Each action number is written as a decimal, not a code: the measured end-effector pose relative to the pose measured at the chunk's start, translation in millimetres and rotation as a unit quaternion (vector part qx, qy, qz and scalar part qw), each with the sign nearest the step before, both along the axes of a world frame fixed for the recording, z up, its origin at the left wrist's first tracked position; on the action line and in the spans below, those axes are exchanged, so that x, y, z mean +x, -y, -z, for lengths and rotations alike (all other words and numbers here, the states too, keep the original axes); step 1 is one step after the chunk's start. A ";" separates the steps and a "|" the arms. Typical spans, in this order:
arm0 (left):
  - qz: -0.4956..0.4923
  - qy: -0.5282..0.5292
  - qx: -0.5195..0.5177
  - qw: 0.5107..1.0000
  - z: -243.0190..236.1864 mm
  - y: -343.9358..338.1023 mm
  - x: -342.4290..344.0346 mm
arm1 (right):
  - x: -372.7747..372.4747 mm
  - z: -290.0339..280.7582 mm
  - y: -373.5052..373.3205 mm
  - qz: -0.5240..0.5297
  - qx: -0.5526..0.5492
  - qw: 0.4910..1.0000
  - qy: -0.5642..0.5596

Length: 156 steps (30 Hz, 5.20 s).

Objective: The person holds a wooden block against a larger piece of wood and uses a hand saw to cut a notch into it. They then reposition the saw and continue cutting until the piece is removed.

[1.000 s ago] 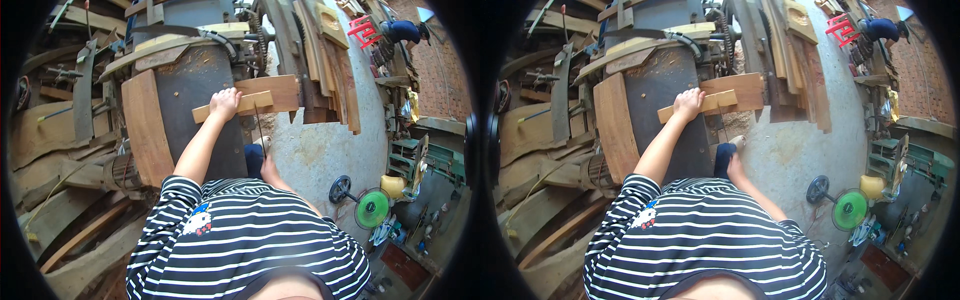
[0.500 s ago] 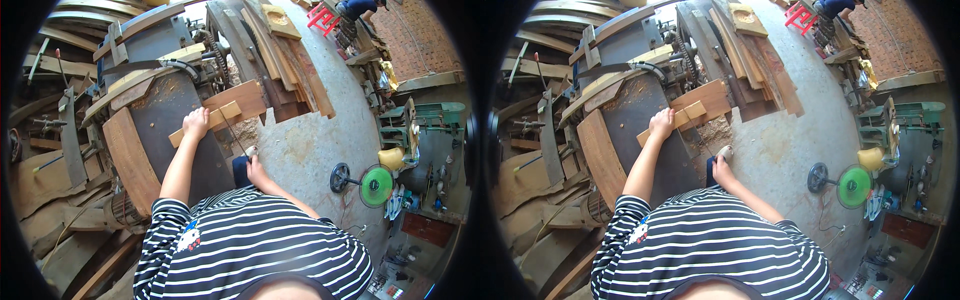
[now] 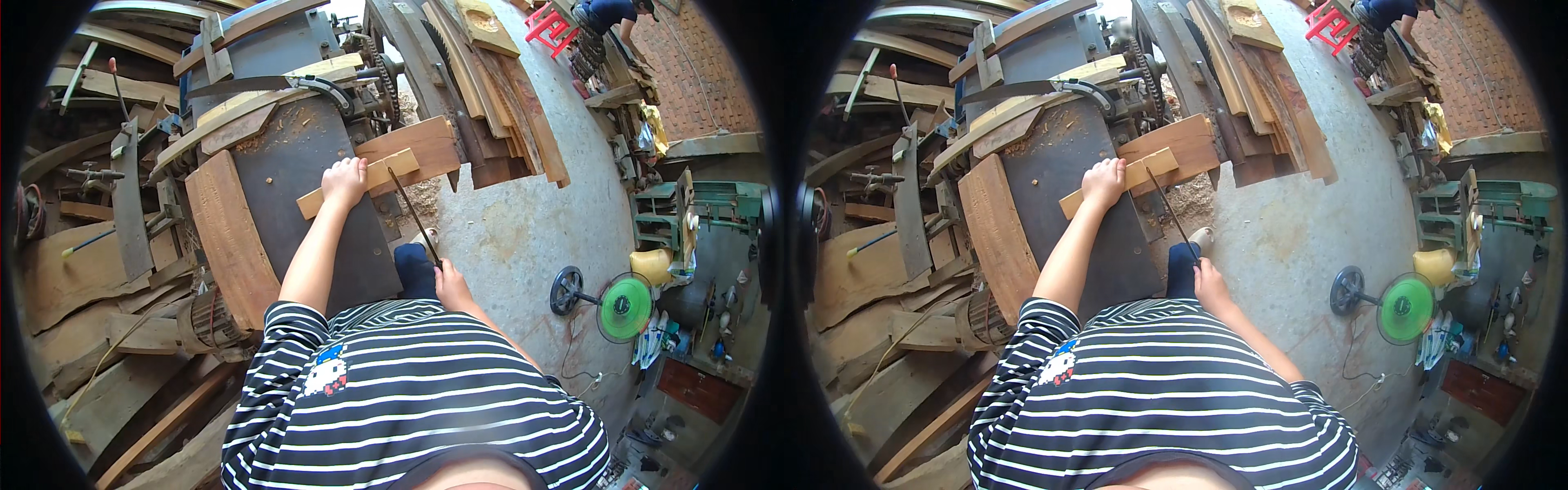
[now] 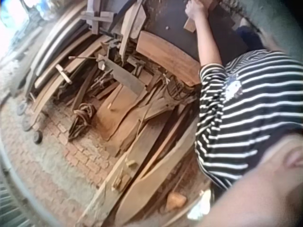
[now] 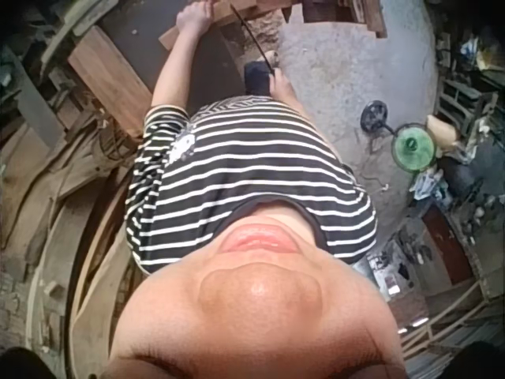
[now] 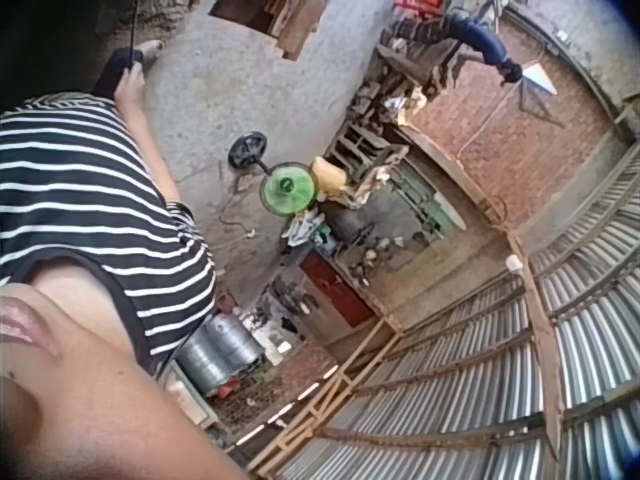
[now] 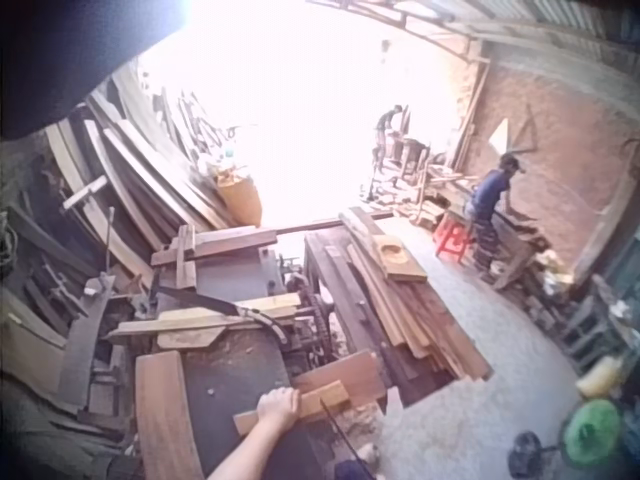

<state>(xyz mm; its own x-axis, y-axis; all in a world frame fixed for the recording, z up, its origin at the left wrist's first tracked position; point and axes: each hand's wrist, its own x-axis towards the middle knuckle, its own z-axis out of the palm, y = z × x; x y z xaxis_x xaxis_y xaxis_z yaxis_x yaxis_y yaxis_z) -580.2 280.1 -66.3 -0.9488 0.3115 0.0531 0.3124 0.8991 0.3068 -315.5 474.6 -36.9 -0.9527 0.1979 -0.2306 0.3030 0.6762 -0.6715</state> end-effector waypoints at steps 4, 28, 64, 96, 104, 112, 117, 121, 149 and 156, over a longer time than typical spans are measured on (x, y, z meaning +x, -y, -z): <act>-0.006 -0.022 -0.009 1.000 5.3 0.5 1.3 | -36.6 -11.6 13.3 -0.017 0.047 0.996 0.071; -0.021 -0.143 0.011 0.989 2.3 -9.3 9.9 | -136.1 -66.5 42.3 -0.018 0.129 0.973 0.191; -0.036 -0.174 0.023 0.984 0.1 -9.9 18.3 | -150.6 -118.7 37.0 -0.097 0.139 0.954 0.247; -0.060 -0.101 -0.011 0.993 1.5 -7.3 11.1 | -114.3 -136.0 21.8 -0.106 0.123 0.945 0.284; -0.041 -0.126 -0.003 0.991 2.6 -9.5 10.1 | -157.4 -65.0 42.1 -0.081 0.155 0.961 0.216; -0.070 -0.121 -0.012 0.990 7.2 -8.6 9.9 | -121.5 -23.8 31.6 -0.063 0.126 0.980 0.139; -0.067 -0.113 -0.006 0.991 3.6 -9.5 10.0 | -50.4 -51.5 8.0 -0.057 0.102 0.979 0.170; -0.055 -0.138 0.004 0.989 8.0 -5.7 11.1 | -75.1 -62.9 15.7 -0.069 0.102 0.976 0.180; -0.037 -0.240 -0.012 0.970 1.4 -8.9 29.1 | -168.4 -77.3 44.7 -0.102 0.151 0.959 0.215; -0.043 -0.229 -0.018 0.972 0.6 -9.1 31.5 | -84.3 -100.3 30.5 -0.113 0.108 0.962 0.225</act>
<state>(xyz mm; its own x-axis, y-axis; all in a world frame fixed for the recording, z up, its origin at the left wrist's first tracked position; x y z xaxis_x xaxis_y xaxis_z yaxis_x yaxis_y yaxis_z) -548.6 289.2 -66.9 -0.8506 0.2410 0.4674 0.3314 0.9357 0.1207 -399.8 444.2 63.4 -0.7900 0.0863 -0.6069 0.3588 0.8678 -0.3436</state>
